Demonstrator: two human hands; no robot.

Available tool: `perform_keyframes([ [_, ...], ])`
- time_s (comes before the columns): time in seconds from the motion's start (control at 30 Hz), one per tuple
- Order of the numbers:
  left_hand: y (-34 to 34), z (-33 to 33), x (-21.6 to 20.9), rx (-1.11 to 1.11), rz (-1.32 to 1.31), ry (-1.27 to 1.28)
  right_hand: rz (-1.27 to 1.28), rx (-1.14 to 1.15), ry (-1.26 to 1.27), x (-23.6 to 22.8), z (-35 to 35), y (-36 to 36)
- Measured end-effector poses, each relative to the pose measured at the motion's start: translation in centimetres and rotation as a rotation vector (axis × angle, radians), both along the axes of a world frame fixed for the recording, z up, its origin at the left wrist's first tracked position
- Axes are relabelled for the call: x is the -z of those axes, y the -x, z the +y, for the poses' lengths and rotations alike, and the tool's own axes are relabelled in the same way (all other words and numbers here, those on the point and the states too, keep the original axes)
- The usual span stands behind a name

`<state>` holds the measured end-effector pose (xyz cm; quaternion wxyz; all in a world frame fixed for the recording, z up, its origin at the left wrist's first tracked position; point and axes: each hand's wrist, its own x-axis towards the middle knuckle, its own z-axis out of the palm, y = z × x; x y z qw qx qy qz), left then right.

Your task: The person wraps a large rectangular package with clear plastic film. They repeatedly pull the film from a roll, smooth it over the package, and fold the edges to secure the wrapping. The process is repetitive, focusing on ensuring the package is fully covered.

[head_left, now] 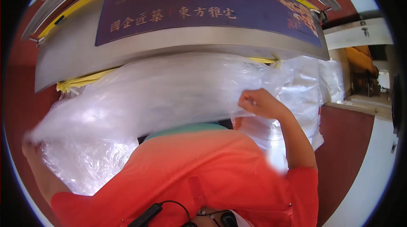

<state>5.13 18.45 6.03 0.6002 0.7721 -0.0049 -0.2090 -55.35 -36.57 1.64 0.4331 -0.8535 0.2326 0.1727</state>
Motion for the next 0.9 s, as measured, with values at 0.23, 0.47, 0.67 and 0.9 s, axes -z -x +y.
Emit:
perform_keyframes([
  [0.23, -10.2, -2.2, 7.3, -0.073, -0.201, -0.420, 0.139, 0.734, -0.229, -4.3, -16.1, 16.2],
  [0.47, -5.4, -31.7, 9.3, 0.095, -0.496, -0.396, -1.226, 0.934, 1.373, -22.5, -20.4, 15.2],
  [0.67, -13.1, -26.3, 13.4, 0.216, -1.159, -1.077, -0.348, 0.433, 1.181, 0.1, -22.7, 9.7],
  [0.9, -6.6, -24.5, 11.3, 0.179, -1.145, -1.053, 0.232, 0.859, 1.036, 2.6, -34.3, 16.0],
])
